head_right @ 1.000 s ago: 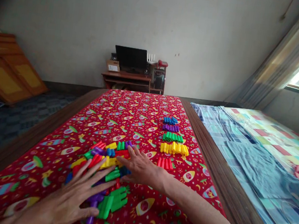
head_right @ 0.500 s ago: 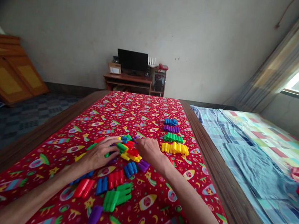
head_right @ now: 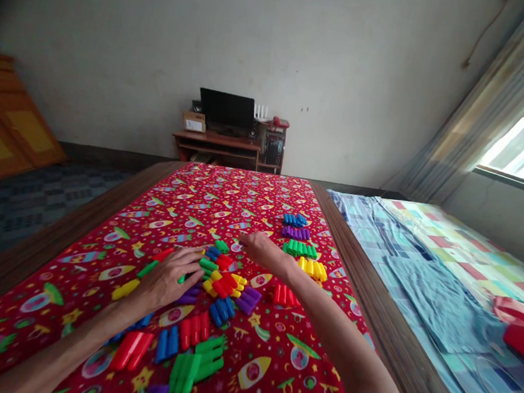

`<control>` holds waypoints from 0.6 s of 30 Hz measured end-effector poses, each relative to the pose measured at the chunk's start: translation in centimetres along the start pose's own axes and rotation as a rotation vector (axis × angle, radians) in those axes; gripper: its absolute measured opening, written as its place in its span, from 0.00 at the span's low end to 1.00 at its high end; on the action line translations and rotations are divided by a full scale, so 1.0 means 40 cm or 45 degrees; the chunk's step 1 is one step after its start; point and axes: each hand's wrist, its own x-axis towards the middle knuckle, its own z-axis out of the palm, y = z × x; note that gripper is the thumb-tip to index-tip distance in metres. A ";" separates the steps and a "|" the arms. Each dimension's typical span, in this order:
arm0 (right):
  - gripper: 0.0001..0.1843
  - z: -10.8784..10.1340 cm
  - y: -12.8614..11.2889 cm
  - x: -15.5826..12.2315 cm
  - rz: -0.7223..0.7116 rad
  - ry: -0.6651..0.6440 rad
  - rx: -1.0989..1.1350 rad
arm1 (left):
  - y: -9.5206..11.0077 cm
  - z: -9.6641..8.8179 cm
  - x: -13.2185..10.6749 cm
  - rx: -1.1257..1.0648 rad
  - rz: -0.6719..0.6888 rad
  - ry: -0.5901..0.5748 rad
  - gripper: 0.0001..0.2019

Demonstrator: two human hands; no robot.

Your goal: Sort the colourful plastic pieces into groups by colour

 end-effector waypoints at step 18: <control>0.19 -0.054 0.301 -0.085 1.011 0.323 0.020 | -0.001 0.012 -0.015 0.037 -0.026 -0.010 0.11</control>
